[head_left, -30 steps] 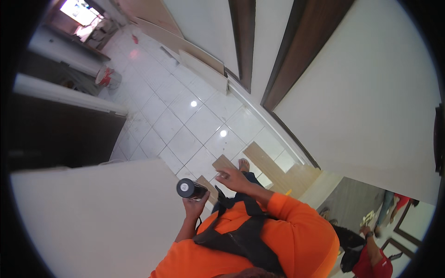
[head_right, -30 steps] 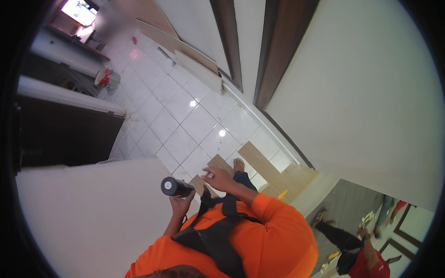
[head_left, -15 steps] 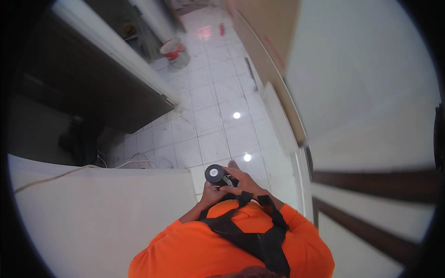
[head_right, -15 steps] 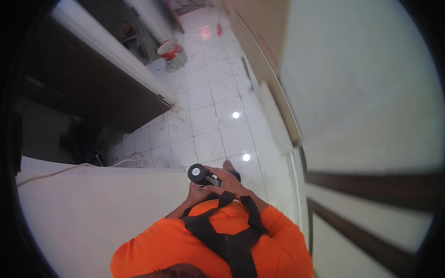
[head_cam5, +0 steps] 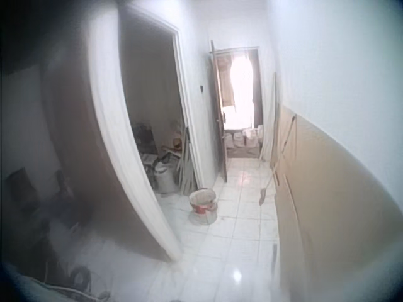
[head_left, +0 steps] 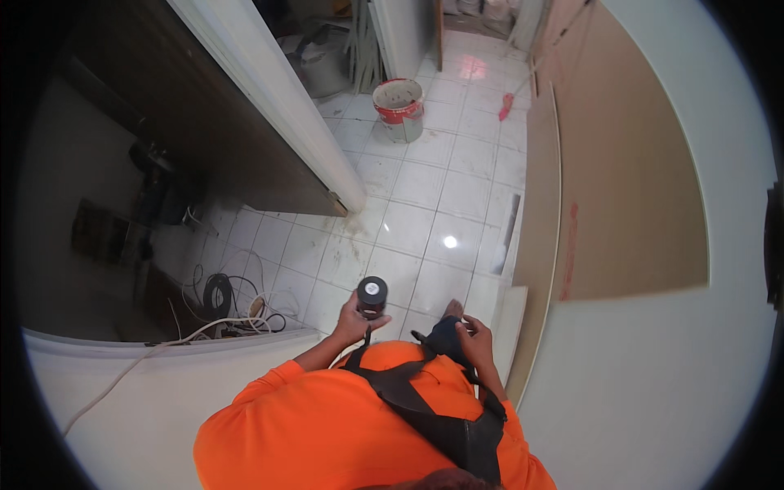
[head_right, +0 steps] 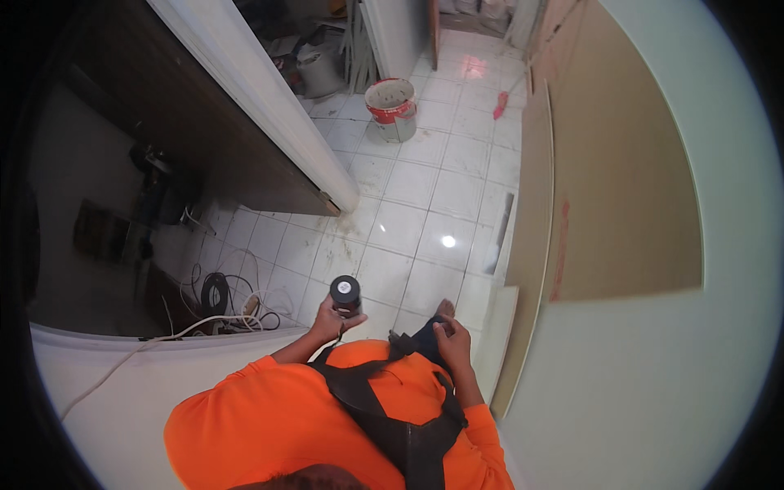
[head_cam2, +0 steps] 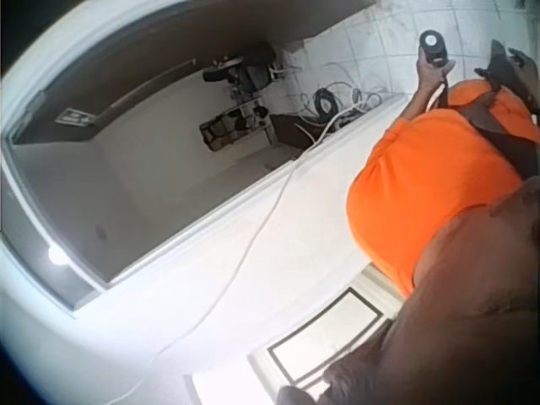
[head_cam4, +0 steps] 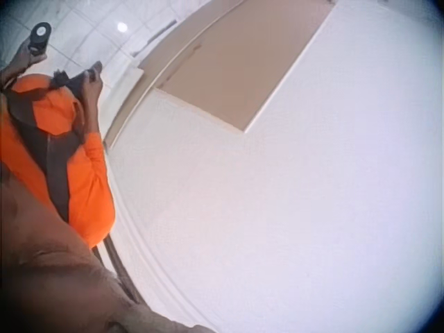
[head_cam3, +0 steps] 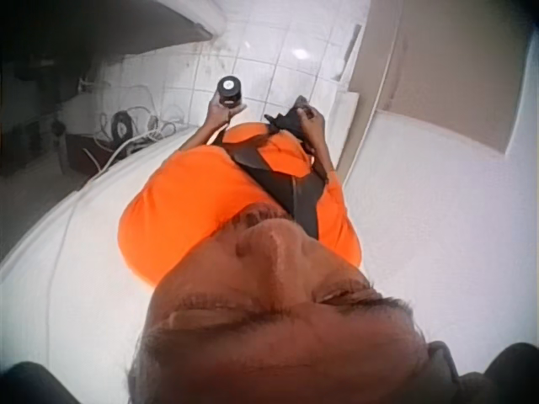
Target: The person retrieves a white drop cloth and places it on the floor near a wall. Then, using a spray can, the person applies white paint to the lower wall trim and adjacent floor area. The person moves along the wall to cover additional sections before walking away.
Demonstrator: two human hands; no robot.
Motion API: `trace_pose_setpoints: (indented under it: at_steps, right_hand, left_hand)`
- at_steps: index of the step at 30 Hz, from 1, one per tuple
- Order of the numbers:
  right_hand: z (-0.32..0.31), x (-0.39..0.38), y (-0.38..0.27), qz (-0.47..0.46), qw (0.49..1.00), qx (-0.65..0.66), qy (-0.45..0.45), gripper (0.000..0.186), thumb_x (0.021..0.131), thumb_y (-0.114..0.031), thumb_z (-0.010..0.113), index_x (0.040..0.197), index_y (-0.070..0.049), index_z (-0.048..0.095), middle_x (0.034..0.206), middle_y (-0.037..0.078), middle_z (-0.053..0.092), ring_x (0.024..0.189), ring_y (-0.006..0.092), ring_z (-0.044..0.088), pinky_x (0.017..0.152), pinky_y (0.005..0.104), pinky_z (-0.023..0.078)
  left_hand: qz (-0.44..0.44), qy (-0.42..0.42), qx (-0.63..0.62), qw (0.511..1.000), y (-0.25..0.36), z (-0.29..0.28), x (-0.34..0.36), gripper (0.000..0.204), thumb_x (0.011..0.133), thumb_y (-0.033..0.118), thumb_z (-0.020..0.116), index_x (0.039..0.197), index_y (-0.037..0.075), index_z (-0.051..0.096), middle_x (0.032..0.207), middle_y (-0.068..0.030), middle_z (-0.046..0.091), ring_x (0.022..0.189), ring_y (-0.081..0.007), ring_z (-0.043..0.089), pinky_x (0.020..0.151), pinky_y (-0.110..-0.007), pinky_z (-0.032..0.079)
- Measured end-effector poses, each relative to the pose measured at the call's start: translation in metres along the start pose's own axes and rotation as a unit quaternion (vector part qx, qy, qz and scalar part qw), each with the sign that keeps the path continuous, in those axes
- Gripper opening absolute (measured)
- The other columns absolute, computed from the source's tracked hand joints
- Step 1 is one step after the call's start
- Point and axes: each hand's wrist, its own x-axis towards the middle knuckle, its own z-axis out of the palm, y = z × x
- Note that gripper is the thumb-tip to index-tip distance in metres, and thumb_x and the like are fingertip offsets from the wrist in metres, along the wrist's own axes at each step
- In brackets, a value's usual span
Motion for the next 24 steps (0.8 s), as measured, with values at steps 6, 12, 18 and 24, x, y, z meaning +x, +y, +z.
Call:
trace_pose_setpoints:
  at_steps: [6, 12, 18, 24]
  right_hand:
    - [-0.064, 0.206, -0.086, -0.043, 0.994, -0.069, -0.073, 0.050, 0.092, -0.033, 0.075, 0.130, 0.000, 0.068, 0.104, 0.018, 0.077, 0.087, 0.0248, 0.075, 0.079, 0.0362, 0.059]
    - [-0.066, 0.404, -0.119, -0.062, 0.990, -0.078, -0.097, 0.050, 0.095, -0.029, 0.073, 0.132, 0.005, 0.064, 0.098, 0.017, 0.076, 0.080, 0.0215, 0.073, 0.073, 0.0346, 0.058]
    - [-0.104, 0.515, 0.008, 0.044, 0.922, -0.353, -0.151, 0.054, 0.092, -0.050, 0.070, 0.105, 0.002, 0.073, 0.075, 0.016, 0.071, 0.066, 0.0263, 0.070, 0.062, 0.0409, 0.053]
    - [-0.105, 0.574, -0.002, 0.192, 0.884, -0.341, -0.257, 0.052, 0.093, -0.050, 0.070, 0.105, 0.000, 0.073, 0.075, 0.015, 0.071, 0.068, 0.0252, 0.070, 0.061, 0.0403, 0.053]
  left_hand:
    - [-0.065, 0.184, -0.048, 0.980, 0.035, -0.006, 0.095, 0.075, 0.071, 0.017, 0.095, 0.130, 0.003, 0.050, 0.110, -0.0078, 0.067, 0.098, -0.0177, 0.068, 0.086, -0.033, 0.058]
    - [-0.089, 0.292, -0.178, 0.936, 0.066, -0.007, 0.192, 0.063, 0.075, 0.014, 0.092, 0.124, 0.004, 0.053, 0.101, -0.0070, 0.067, 0.086, -0.0167, 0.068, 0.072, -0.032, 0.059]
    - [-0.086, 0.307, -0.093, 0.943, 0.061, -0.021, 0.354, 0.070, 0.071, 0.021, 0.093, 0.126, 0.003, 0.053, 0.110, -0.0096, 0.070, 0.096, -0.0195, 0.070, 0.089, -0.035, 0.057]
    - [-0.088, 0.289, -0.089, 0.949, 0.122, -0.080, 0.490, 0.080, 0.072, 0.020, 0.094, 0.138, 0.006, 0.050, 0.120, -0.0059, 0.067, 0.109, -0.0163, 0.066, 0.097, -0.035, 0.054]
